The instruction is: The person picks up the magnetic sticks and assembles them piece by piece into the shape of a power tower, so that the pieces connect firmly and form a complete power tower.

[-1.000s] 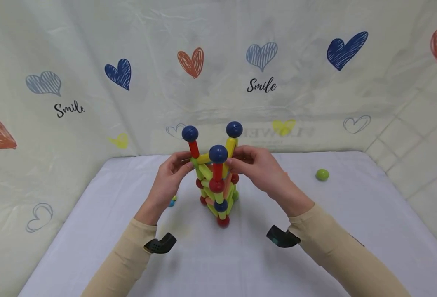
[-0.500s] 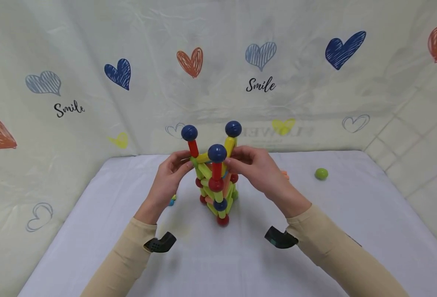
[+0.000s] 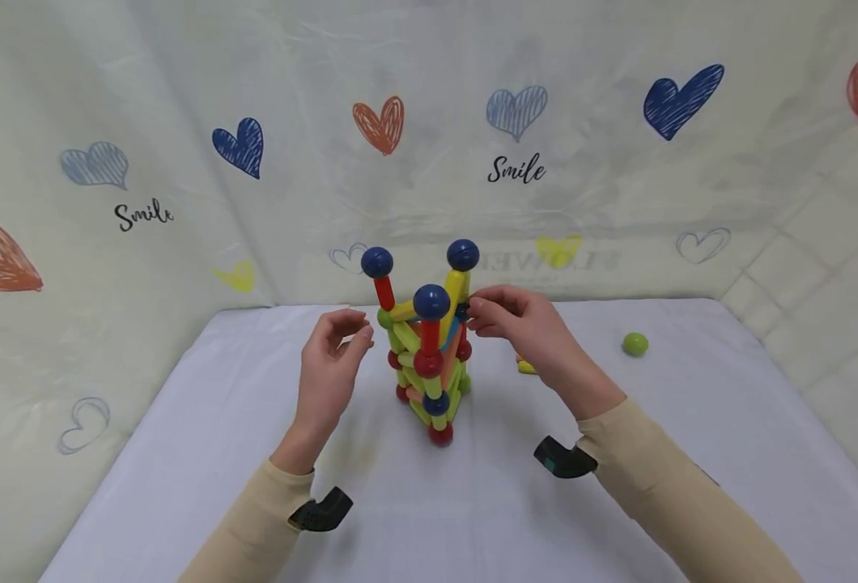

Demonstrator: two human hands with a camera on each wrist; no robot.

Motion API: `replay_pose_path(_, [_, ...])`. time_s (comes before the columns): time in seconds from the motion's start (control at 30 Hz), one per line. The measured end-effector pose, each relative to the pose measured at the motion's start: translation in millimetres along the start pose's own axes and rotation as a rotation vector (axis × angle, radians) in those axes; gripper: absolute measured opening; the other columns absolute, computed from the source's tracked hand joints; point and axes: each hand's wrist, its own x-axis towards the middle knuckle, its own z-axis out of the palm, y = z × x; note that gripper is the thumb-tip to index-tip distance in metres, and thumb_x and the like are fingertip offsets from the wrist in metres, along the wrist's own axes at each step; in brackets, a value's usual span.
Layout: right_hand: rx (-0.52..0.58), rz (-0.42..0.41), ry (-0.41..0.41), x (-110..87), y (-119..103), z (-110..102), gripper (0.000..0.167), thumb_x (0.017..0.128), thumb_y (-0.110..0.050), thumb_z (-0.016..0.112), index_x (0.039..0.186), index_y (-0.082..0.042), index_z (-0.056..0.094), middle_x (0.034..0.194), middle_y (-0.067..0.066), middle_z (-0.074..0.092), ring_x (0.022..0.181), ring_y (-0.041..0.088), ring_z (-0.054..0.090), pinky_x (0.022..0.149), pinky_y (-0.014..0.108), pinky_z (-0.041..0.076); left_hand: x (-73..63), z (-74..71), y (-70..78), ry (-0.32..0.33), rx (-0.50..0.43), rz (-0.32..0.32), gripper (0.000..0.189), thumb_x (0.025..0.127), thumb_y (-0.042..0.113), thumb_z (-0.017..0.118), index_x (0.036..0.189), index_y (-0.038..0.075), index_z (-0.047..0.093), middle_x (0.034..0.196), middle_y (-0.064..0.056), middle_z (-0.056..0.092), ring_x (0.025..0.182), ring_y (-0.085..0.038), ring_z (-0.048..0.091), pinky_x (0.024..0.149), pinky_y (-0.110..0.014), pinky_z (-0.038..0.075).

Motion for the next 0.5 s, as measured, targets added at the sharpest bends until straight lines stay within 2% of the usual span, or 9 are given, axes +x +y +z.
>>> replay_pose_path(0.1, [0.009, 0.006, 0.026, 4.5, 6, -1, 0.053, 0.097, -0.047, 0.055, 0.134, -0.009, 0.052, 0.128, 0.012, 0.058, 0.113, 0.025, 0.059, 0.103, 0.043, 0.045, -10.2, 6.2, 5.9, -0.069, 0.082, 0.121, 0.026, 0.093, 0.011, 0.066, 0.116, 0.004, 0.056, 0.106, -0.008, 0.058, 0.097, -0.018, 0.057, 0.083, -0.031, 0.055])
replay_pose_path(0.2, [0.002, -0.009, -0.002, 8.8, 12, 1, 0.051, 0.1, -0.04, 0.054, 0.141, -0.011, 0.047, 0.136, 0.011, 0.053, 0.119, 0.029, 0.055, 0.105, 0.048, 0.041, -18.6, 14.3, 9.1, -0.15, 0.166, 0.209, 0.033, 0.088, 0.013, 0.073, 0.115, 0.004, 0.055, 0.103, -0.008, 0.056, 0.091, -0.017, 0.057, 0.076, -0.03, 0.055])
replay_pose_path(0.33, [-0.032, -0.056, -0.062, 9.8, 17, 1, 0.051, 0.101, -0.032, 0.055, 0.146, -0.012, 0.044, 0.141, 0.011, 0.052, 0.121, 0.034, 0.054, 0.105, 0.056, 0.037, -23.6, 25.7, 12.0, -0.216, 0.232, 0.271, 0.045, 0.083, 0.017, 0.08, 0.117, 0.006, 0.052, 0.105, -0.005, 0.054, 0.091, -0.016, 0.056, 0.068, -0.032, 0.055])
replay_pose_path(0.5, [-0.045, -0.089, -0.059, 8.2, 18, 1, 0.05, 0.099, -0.032, 0.058, 0.143, -0.011, 0.048, 0.136, 0.012, 0.056, 0.12, 0.034, 0.054, 0.104, 0.055, 0.039, -25.1, 31.8, 15.8, -0.228, 0.269, 0.318, 0.05, 0.08, 0.014, 0.082, 0.119, 0.005, 0.053, 0.111, -0.005, 0.054, 0.093, -0.012, 0.055, 0.069, -0.028, 0.055])
